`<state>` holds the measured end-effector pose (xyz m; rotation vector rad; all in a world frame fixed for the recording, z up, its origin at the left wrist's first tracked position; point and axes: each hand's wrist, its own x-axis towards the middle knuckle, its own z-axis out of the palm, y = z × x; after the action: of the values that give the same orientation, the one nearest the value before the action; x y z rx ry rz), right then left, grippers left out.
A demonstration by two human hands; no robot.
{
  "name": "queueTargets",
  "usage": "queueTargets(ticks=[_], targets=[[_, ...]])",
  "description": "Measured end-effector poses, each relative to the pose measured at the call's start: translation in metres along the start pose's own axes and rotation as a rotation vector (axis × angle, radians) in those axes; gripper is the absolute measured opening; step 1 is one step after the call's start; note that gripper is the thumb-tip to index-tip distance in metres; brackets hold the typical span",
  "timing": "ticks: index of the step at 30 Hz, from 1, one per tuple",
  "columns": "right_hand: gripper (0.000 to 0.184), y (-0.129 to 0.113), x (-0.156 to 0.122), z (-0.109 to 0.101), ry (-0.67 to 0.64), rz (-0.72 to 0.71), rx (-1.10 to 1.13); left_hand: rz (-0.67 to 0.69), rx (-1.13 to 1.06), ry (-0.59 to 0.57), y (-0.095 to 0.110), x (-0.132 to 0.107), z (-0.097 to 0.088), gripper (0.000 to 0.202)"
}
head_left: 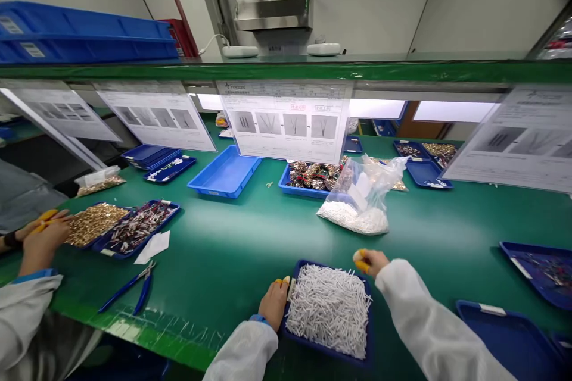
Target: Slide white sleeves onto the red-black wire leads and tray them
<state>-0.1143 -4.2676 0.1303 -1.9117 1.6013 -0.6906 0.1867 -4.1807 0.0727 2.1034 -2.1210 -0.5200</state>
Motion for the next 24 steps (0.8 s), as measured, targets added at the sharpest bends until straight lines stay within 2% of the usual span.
queueTargets(ticks=[4, 6, 9, 13, 16, 21, 24], targets=[[0.02, 0.017, -0.058, 0.023, -0.038, 0.024, -0.094, 0.006, 0.013, 0.011, -0.016, -0.007, 0.001, 0.028], [0.019, 0.024, -0.074, 0.033, -0.05, 0.033, -0.133, -0.004, 0.022, 0.009, -0.021, -0.014, 0.003, 0.028], [0.019, 0.03, -0.085, 0.051, -0.066, 0.024, -0.17, 0.005, 0.034, -0.007, -0.02, -0.023, 0.009, 0.027], [0.018, 0.029, -0.082, 0.071, -0.106, -0.027, -0.192, 0.046, 0.047, -0.026, -0.011, -0.025, 0.011, 0.025], [0.017, 0.032, -0.069, 0.068, -0.114, -0.061, -0.203, 0.094, 0.051, -0.046, -0.008, -0.02, 0.005, 0.023], [0.022, 0.037, -0.037, 0.052, 0.031, -0.052, -0.232, 0.153, 0.034, -0.043, -0.011, -0.017, -0.006, 0.025], [0.027, 0.032, -0.033, 0.06, 0.082, -0.035, -0.25, 0.179, 0.018, -0.02, -0.014, -0.018, -0.006, 0.028]])
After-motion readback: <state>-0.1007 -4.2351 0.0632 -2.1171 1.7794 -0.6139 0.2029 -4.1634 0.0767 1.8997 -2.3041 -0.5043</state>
